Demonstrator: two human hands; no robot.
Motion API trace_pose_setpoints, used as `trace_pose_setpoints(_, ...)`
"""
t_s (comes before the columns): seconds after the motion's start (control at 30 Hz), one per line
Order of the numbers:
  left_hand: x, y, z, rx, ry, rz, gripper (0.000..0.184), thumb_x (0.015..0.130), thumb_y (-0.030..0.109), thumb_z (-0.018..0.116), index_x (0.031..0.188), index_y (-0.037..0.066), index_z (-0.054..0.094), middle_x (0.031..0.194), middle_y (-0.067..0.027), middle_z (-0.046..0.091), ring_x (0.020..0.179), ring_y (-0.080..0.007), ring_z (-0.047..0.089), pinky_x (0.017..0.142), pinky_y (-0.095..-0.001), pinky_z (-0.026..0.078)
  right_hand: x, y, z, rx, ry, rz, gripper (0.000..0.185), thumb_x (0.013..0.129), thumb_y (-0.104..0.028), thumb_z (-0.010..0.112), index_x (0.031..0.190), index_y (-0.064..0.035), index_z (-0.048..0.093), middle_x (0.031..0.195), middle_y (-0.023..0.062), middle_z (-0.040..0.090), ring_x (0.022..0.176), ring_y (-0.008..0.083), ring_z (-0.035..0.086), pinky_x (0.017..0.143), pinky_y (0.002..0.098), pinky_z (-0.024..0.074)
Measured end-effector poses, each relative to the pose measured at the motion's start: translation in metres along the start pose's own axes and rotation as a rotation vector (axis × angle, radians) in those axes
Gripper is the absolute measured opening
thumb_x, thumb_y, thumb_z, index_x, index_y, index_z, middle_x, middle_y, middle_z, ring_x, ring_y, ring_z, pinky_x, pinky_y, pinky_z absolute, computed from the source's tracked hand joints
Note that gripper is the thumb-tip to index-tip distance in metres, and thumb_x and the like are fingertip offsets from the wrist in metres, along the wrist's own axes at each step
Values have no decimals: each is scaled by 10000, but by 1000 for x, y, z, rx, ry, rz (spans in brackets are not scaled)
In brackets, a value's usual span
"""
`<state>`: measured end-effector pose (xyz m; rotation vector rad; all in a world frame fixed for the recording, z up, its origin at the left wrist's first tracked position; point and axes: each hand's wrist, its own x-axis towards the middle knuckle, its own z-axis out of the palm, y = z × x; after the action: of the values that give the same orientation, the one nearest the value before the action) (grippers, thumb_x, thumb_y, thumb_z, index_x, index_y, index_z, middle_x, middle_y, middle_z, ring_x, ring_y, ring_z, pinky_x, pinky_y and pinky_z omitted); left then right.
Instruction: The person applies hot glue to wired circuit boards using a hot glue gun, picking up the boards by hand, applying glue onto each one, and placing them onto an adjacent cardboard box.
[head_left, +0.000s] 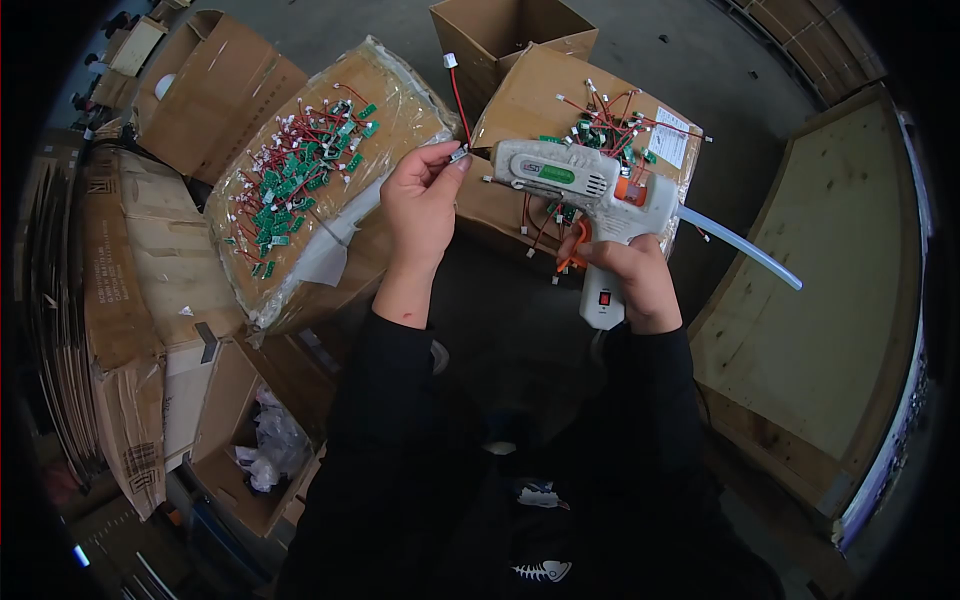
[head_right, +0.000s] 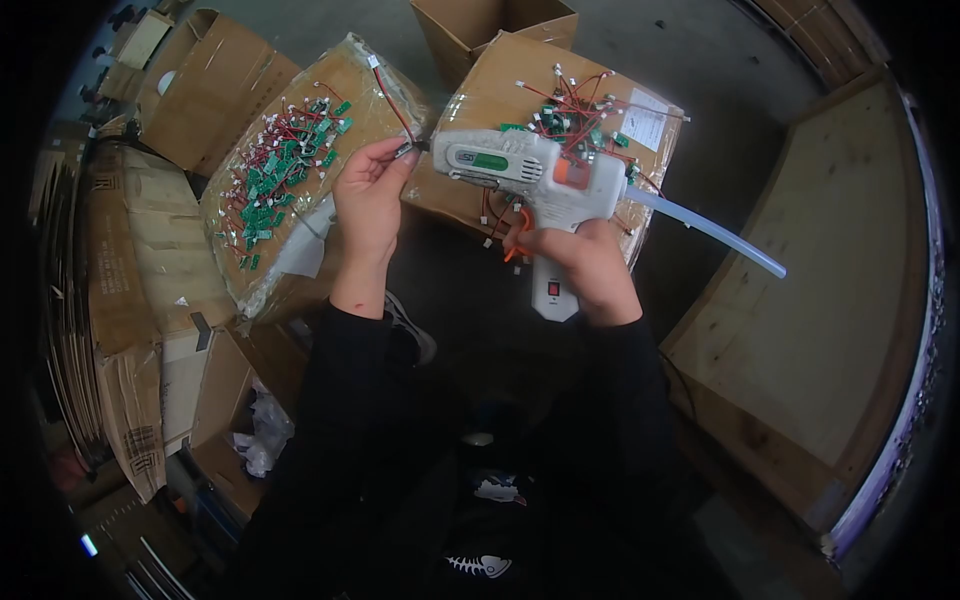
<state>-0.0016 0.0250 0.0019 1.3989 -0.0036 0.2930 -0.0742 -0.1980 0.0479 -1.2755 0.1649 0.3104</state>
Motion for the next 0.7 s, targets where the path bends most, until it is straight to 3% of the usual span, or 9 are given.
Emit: trace_pose_setpoints(0.7, -2, 1, 0, 18, -6, 2, 170, 863, -51, 639, 1032, -40, 643, 909, -62, 678, 806, -83, 621, 748, -209, 498, 2, 5, -6, 8, 3, -27, 331, 761, -60, 629, 1071, 48, 591, 943, 137, 676, 875, 235, 671, 818, 343, 521)
